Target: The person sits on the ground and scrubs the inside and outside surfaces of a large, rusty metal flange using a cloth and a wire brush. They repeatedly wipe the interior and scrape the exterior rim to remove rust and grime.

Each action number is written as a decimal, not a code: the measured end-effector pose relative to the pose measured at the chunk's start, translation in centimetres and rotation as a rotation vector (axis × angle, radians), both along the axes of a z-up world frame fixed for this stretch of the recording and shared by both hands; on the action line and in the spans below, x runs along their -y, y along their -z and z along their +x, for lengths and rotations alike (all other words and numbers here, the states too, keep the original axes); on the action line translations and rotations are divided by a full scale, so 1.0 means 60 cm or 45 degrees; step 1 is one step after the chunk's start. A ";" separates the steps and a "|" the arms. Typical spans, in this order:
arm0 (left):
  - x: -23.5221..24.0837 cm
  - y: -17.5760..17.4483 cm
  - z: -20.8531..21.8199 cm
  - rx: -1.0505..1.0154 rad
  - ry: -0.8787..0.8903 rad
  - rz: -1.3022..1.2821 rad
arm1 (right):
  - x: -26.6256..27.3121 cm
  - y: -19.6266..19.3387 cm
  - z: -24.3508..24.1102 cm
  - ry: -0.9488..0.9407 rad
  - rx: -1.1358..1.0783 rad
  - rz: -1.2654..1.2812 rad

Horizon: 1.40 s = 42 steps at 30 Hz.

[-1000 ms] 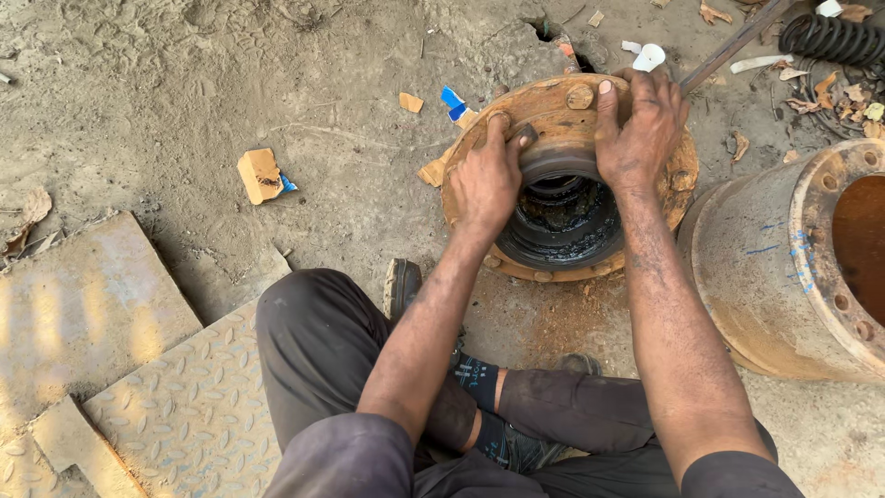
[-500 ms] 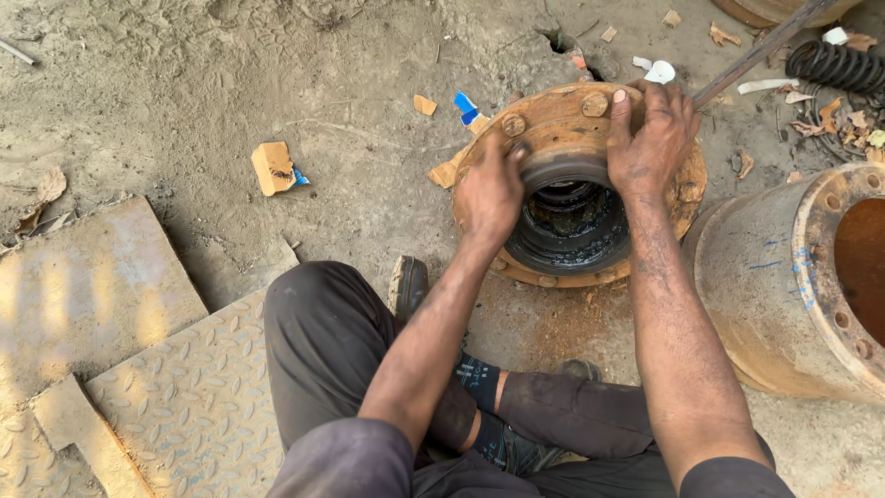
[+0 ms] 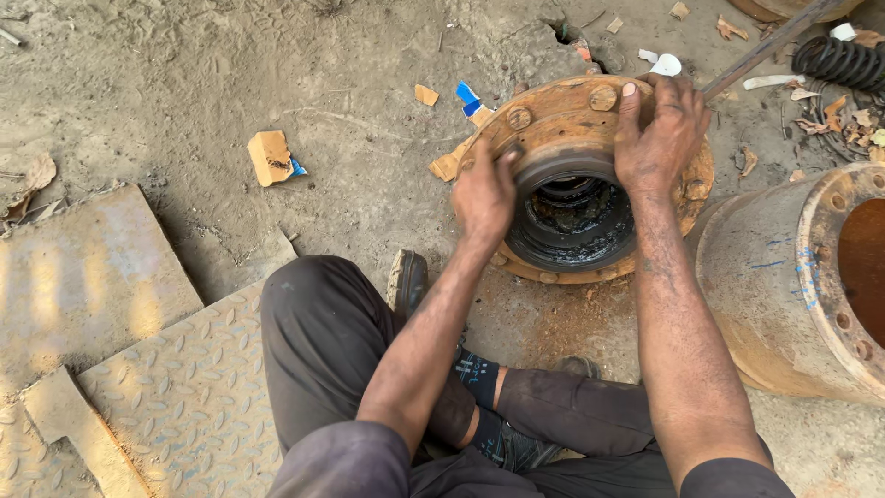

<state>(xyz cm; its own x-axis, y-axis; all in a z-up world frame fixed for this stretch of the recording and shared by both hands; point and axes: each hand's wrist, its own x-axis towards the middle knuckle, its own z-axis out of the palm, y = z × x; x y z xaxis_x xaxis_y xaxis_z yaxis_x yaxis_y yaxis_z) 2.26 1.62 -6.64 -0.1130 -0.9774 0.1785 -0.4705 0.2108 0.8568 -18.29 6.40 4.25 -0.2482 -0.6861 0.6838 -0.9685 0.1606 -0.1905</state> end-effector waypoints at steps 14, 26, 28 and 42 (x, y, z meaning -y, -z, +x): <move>0.000 -0.040 0.000 0.198 0.111 -0.058 | -0.009 -0.001 0.009 0.013 -0.068 -0.010; -0.013 -0.036 0.034 0.180 0.088 -0.048 | 0.002 0.004 -0.007 0.061 0.035 0.023; 0.000 -0.031 0.021 0.126 0.118 -0.027 | 0.006 0.000 -0.007 0.062 0.044 0.030; 0.001 -0.111 -0.016 0.240 0.261 -0.263 | -0.001 -0.016 0.012 0.013 0.078 0.014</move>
